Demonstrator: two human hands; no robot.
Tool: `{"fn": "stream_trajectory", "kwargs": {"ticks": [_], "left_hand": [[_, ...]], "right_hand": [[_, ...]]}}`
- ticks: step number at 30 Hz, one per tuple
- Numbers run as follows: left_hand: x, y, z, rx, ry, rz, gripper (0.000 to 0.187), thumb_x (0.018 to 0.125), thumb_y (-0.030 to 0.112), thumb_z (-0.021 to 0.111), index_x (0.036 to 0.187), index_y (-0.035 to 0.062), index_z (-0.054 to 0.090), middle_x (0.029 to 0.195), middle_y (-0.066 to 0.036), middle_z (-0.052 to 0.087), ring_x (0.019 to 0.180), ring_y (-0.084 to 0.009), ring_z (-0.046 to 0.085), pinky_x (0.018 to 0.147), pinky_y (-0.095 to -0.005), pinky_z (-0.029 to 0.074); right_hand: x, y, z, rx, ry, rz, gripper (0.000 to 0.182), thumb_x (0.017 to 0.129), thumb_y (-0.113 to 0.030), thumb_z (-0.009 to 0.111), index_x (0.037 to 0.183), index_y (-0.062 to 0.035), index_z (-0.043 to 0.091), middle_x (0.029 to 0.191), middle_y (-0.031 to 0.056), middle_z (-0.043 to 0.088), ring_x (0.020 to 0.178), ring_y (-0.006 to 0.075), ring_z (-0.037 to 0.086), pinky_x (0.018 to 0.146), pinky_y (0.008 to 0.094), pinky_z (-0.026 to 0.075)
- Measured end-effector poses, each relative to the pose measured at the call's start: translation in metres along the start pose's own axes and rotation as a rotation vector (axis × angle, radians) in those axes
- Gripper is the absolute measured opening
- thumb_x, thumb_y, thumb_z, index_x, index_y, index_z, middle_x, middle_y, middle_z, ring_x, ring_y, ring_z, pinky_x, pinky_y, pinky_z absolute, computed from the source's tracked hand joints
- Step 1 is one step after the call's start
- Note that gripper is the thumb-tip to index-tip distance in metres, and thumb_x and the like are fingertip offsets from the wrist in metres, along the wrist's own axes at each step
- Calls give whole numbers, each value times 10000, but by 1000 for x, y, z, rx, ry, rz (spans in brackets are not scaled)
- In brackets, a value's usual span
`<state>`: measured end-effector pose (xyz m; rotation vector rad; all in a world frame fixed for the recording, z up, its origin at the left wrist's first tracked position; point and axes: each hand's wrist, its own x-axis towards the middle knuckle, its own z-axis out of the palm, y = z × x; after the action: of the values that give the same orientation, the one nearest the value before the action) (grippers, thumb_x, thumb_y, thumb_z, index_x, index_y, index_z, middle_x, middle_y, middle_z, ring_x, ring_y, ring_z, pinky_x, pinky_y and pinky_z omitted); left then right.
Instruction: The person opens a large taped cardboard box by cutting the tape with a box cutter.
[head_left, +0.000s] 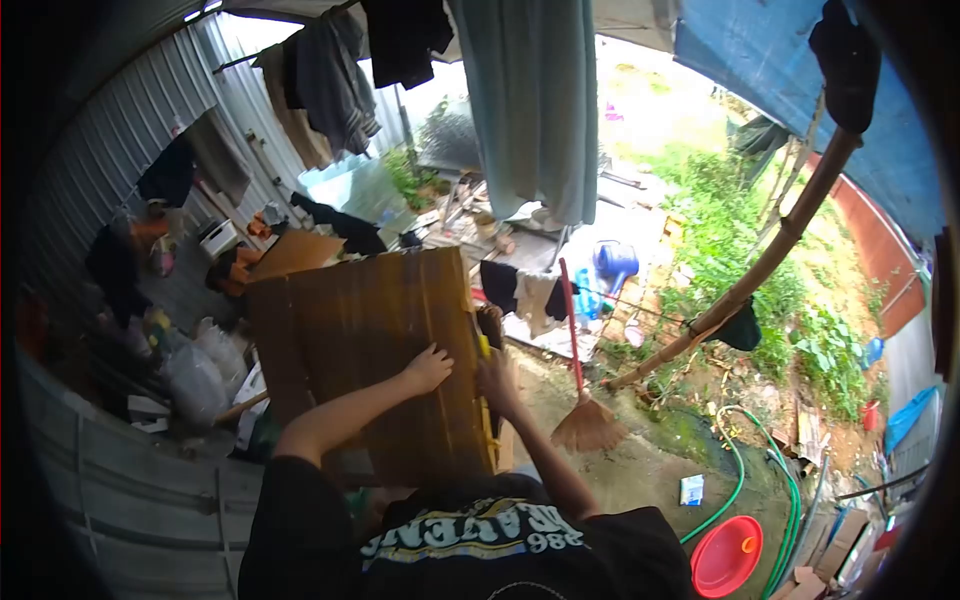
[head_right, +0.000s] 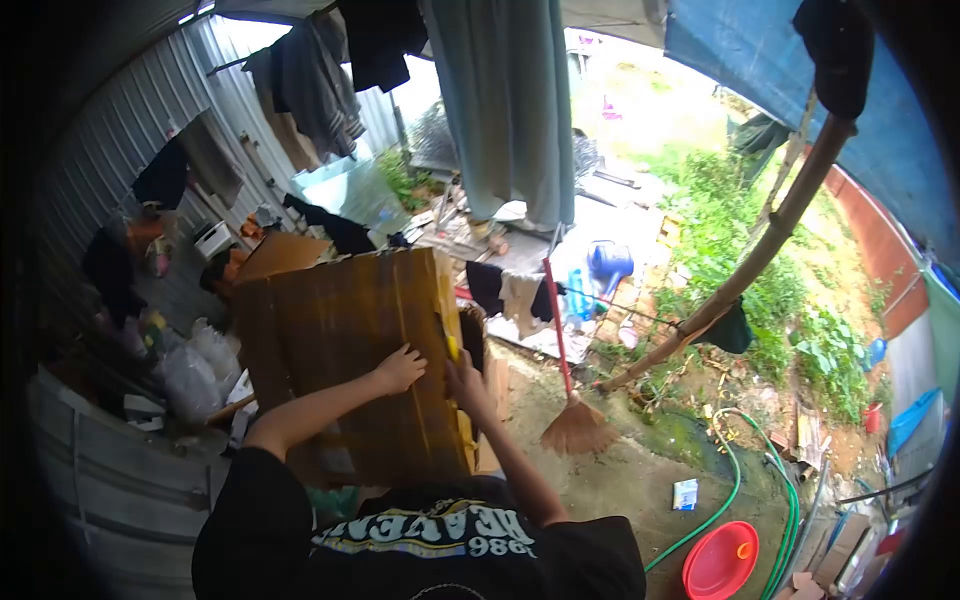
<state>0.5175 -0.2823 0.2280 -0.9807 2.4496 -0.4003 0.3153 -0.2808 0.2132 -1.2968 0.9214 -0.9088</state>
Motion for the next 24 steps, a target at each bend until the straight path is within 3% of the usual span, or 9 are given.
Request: {"fn": "stream_trajectory", "kwargs": {"ticks": [1, 2, 3, 4, 6, 13, 16, 23, 24], "left_hand": [[15, -2, -3, 7, 49, 20, 286, 712, 237, 599, 960, 98, 615, 1030, -42, 525, 1008, -222, 474, 941, -444, 343], [15, 5, -1, 10, 66, -52, 274, 724, 229, 583, 960, 94, 616, 1020, -43, 528, 1016, -228, 472, 948, -451, 339], [-1, 22, 3, -6, 51, -128, 264, 736, 220, 567, 960, 90, 617, 1010, -44, 531, 1023, -234, 470, 955, -458, 334], [-5, 26, -16, -35, -67, -133, 271, 741, 217, 559, 966, 79, 617, 981, -53, 540, 1040, -233, 470, 955, -468, 334], [-21, 37, -22, -88, -46, -158, 262, 742, 211, 558, 960, 79, 616, 971, -52, 542, 1045, -234, 471, 955, -468, 333], [-83, 50, -23, -414, 289, -331, 193, 764, 180, 544, 921, 93, 617, 977, -49, 553, 1021, -241, 486, 952, -448, 331], [-103, 42, -32, -619, 190, -392, 193, 777, 156, 526, 925, 78, 621, 974, -79, 553, 1022, -237, 494, 959, -420, 332], [-132, 61, -6, -668, 144, -448, 210, 813, 199, 533, 970, 80, 605, 1011, -76, 525, 1058, -226, 468, 943, -418, 340], [-139, 65, -5, -706, 90, -456, 232, 837, 215, 514, 1005, 77, 595, 1089, -79, 501, 1096, -237, 452, 973, -424, 317]], "right_hand": [[19, -31, 10, -318, 86, -119, 294, 913, -210, 440, 1147, -54, 356, 594, 117, 511, 543, 194, 575, 469, 311, 444], [64, 3, 26, -378, 118, -263, 306, 911, -221, 424, 1132, -24, 345, 566, 150, 516, 526, 236, 600, 424, 330, 441], [85, 8, 27, -370, 42, -239, 388, 898, -220, 453, 1174, 17, 319, 665, 185, 546, 613, 284, 604, 466, 370, 453], [93, -7, 34, -348, 10, -183, 356, 891, -217, 456, 1121, 23, 330, 674, 204, 551, 612, 306, 607, 469, 393, 459], [110, -37, 48, -310, -49, -69, 303, 876, -211, 463, 1016, 34, 352, 692, 243, 560, 611, 350, 612, 474, 440, 472], [88, -27, 51, -197, 110, -73, 270, 897, -253, 435, 998, -6, 394, 554, 178, 538, 427, 281, 570, 374, 390, 441], [89, -42, 41, -206, 120, 71, 330, 897, -282, 427, 1090, -16, 397, 518, 111, 513, 380, 223, 532, 352, 340, 410], [113, -15, 44, -326, 112, -57, 357, 899, -315, 456, 1093, -17, 419, 538, 89, 519, 387, 188, 521, 347, 311, 405], [113, -14, 48, -334, 135, -43, 348, 900, -313, 463, 1075, -15, 428, 540, 85, 515, 391, 182, 519, 348, 309, 406]]}}
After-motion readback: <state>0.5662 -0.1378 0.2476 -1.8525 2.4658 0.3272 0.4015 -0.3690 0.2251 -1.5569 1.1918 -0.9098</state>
